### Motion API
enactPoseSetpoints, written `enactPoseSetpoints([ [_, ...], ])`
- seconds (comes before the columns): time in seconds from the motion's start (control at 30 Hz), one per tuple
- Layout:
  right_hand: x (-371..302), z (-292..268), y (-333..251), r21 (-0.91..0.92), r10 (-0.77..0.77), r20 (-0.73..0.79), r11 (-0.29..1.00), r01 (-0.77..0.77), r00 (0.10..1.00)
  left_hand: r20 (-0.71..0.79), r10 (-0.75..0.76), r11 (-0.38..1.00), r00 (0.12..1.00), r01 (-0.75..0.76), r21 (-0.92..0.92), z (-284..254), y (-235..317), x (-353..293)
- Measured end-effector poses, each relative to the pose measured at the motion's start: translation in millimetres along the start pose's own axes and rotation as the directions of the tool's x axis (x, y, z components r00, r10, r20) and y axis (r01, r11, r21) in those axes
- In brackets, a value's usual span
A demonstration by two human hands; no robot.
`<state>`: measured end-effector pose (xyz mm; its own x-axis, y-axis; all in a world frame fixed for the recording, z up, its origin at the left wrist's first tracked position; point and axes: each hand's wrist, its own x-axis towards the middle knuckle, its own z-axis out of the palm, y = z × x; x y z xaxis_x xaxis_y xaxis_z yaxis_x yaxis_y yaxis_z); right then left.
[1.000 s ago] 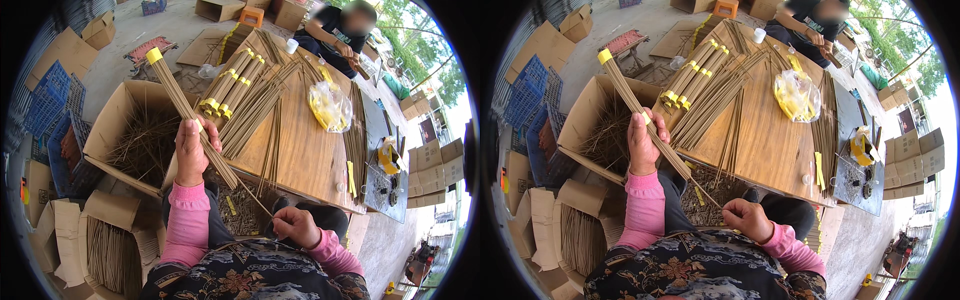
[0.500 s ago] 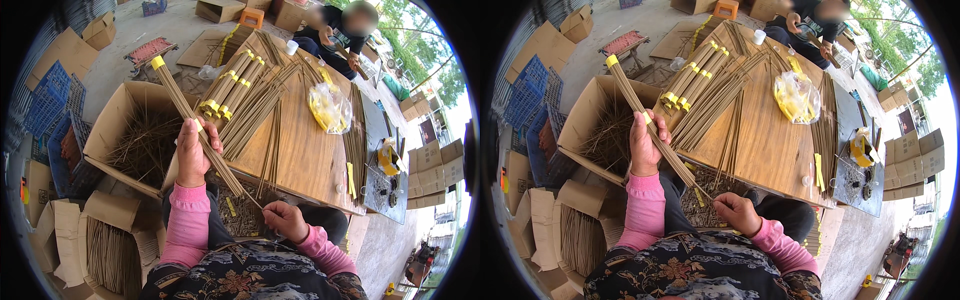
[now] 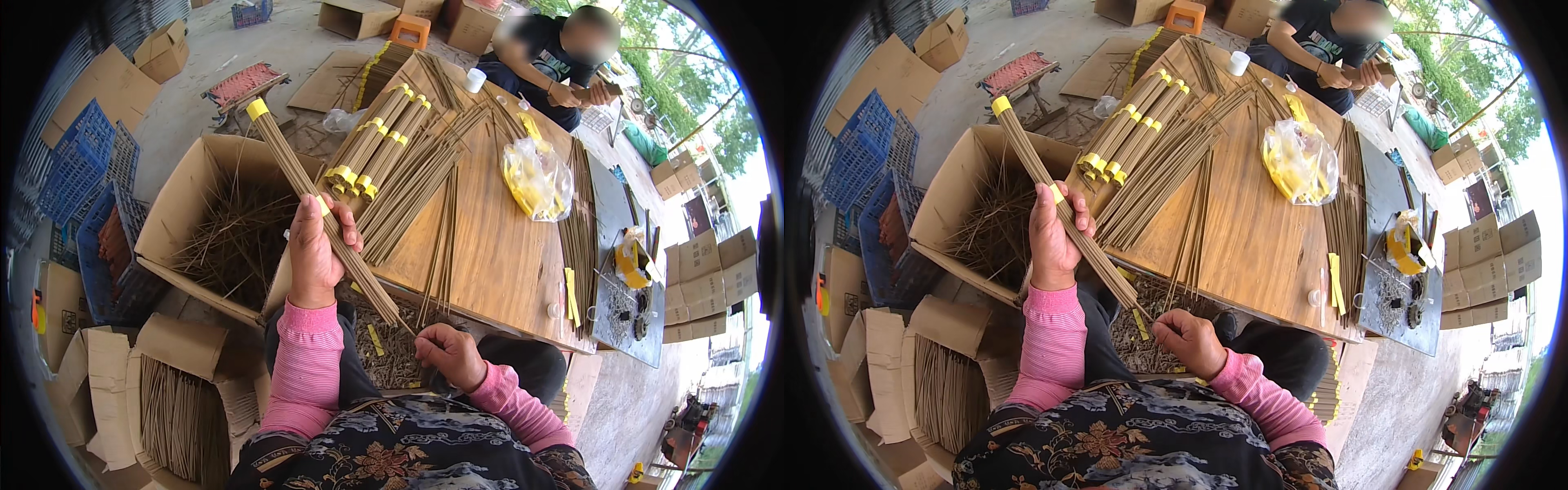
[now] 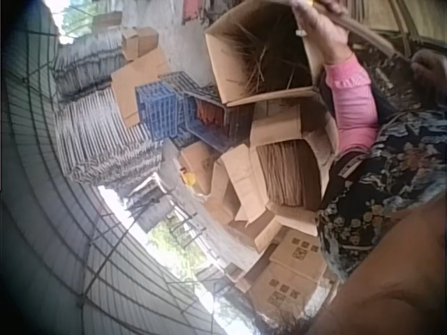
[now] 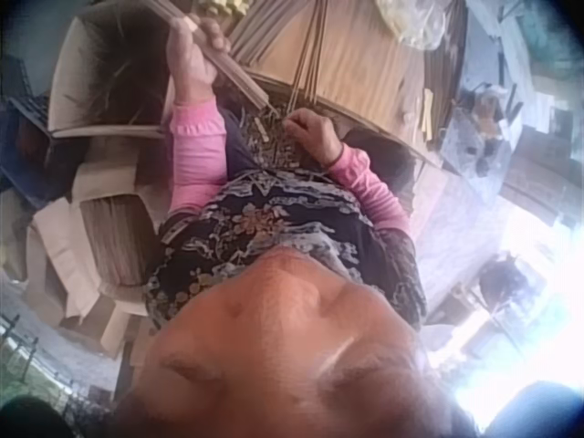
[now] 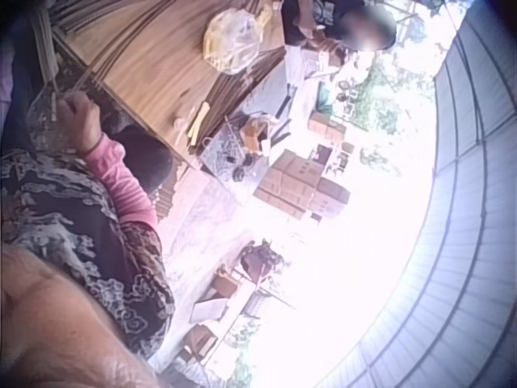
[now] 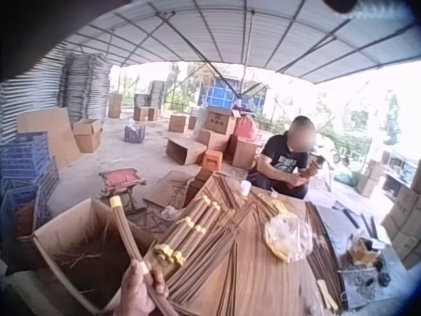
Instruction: The person gathers thin sticks, aligns them into bundles, and secures them with yellow tape. They repeatedly pick up sticks, arrange them, and wrap tape around the bundles while seated at a wooden table.
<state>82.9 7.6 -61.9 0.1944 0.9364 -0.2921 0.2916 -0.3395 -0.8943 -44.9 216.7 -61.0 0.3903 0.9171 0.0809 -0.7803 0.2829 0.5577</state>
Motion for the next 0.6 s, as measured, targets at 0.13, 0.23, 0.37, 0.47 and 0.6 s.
enactPoseSetpoints([
  [0.13,2,3,3,-0.018,-0.044,-0.042,0.999,0.043,0.998,-0.004,-0.002,1.0,1.0,0.002,0.0,2,-1,-1],
  [0.23,5,5,0,-0.004,-0.031,-0.044,1.0,0.031,0.999,-0.014,-0.003,1.0,1.0,0.003,-0.002,0,-2,-1],
  [0.37,9,9,-2,-0.001,-0.076,-0.048,0.997,0.076,0.996,-0.025,0.006,1.0,1.0,-0.007,-0.019,-1,-2,2],
  [0.47,12,9,-1,0.011,-0.079,-0.054,0.997,0.08,0.995,-0.029,0.015,0.999,0.999,-0.016,-0.033,-2,-2,2],
  [0.6,9,6,3,-0.015,-0.095,-0.038,0.995,0.095,0.995,-0.046,0.042,0.998,0.998,-0.044,-0.048,-6,-1,4],
])
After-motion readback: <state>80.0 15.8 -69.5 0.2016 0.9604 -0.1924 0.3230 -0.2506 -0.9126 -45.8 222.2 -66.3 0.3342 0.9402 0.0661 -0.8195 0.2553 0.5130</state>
